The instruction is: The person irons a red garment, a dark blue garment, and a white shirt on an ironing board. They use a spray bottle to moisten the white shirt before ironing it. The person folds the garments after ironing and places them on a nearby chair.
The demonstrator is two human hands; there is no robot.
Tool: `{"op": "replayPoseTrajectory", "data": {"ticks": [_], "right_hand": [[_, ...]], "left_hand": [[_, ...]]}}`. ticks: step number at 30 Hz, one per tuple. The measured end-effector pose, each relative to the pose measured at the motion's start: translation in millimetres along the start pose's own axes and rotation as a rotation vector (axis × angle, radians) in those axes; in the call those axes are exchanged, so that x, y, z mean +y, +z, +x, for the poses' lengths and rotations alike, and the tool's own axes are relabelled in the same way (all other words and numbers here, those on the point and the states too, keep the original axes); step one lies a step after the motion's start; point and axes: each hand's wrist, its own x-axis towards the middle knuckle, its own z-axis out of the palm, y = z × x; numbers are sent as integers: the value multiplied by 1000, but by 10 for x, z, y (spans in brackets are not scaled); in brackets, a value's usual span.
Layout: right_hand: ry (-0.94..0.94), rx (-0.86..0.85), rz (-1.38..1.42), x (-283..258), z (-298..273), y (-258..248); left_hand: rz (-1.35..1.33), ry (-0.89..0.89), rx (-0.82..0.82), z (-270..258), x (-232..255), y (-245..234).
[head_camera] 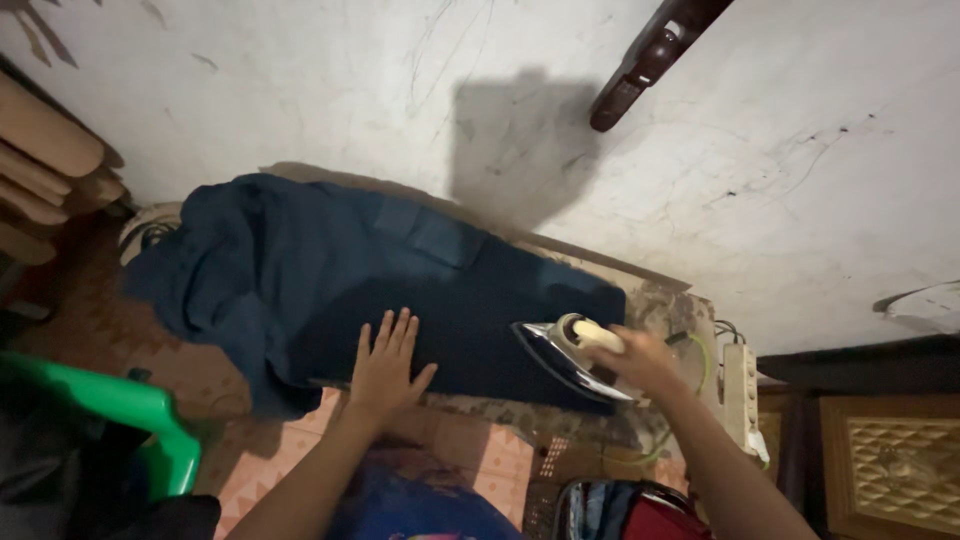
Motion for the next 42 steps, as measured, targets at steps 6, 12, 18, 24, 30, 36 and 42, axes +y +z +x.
{"op": "replayPoseTrajectory", "data": {"ticks": [6,12,18,24,30,36,42], "right_hand": [[63,44,-34,-332,284,113],[118,269,30,-356,973,34],[214,184,149,-24,1152,-18],[-156,23,196,-257,366,138],[-587,132,-190,-936,394,350],[-222,121,190,-1880,910,455],[-225,56,89,-2415,976,481]], "left_hand": [[37,-17,-30,-31,16,-61],[46,-10,18,-26,41,-72],[55,-17,11,-45,8,-21],[90,-148,122,-157,-99,16],[52,-246,265,-411,-319,-99],[2,-240,342,-283,-412,-431],[33,-479,545,625,-2014,-1006]]}}
